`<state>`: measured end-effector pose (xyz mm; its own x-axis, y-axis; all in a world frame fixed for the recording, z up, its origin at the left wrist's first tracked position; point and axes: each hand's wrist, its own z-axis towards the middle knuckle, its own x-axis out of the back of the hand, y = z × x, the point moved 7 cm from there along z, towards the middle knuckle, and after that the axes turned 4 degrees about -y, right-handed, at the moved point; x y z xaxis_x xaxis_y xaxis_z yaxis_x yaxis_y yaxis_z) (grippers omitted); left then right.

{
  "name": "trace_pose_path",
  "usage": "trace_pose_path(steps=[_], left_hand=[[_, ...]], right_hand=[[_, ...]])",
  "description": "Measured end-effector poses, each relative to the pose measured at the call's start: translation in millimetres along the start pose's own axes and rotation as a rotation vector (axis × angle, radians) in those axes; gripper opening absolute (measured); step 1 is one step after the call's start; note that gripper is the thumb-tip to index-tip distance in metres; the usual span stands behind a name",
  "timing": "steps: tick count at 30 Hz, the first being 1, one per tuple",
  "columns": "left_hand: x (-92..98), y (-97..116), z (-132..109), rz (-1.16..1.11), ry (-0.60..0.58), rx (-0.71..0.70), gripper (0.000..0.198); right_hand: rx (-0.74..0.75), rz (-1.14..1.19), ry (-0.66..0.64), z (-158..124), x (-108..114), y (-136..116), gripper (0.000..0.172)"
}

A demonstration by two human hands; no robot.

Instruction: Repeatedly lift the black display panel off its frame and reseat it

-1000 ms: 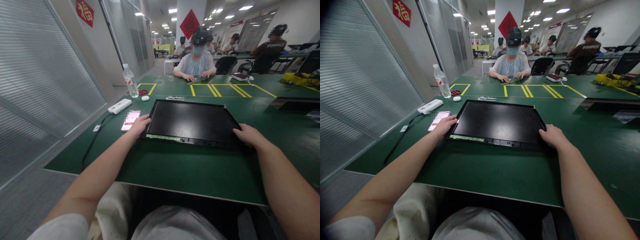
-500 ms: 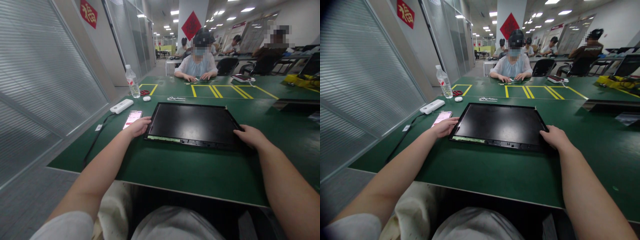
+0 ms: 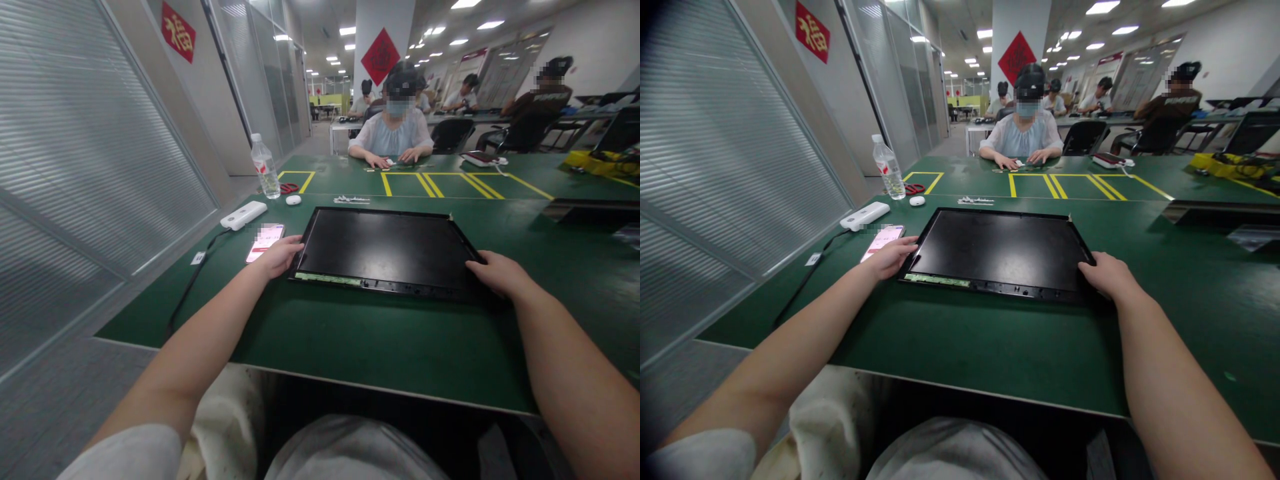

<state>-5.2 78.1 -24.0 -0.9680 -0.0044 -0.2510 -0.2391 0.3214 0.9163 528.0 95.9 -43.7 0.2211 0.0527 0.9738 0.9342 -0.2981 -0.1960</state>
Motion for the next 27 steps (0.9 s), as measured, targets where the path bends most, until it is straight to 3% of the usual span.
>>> trace_pose_path(steps=[9, 18, 27], left_hand=[[-8.3, -4, 5, -0.064, 0.045, -0.046, 0.057], [-7.7, -4, -2, -0.013, 0.062, -0.061, 0.1], [-12.7, 2, -2, 0.06, 0.021, -0.142, 0.066]], right_hand=[[0.003, 0.009, -0.046, 6, -5, 7, 0.048], [-0.004, 0.009, -0.054, 9, -6, 10, 0.048], [-0.02, 0.018, -0.053, 4, -4, 8, 0.049]])
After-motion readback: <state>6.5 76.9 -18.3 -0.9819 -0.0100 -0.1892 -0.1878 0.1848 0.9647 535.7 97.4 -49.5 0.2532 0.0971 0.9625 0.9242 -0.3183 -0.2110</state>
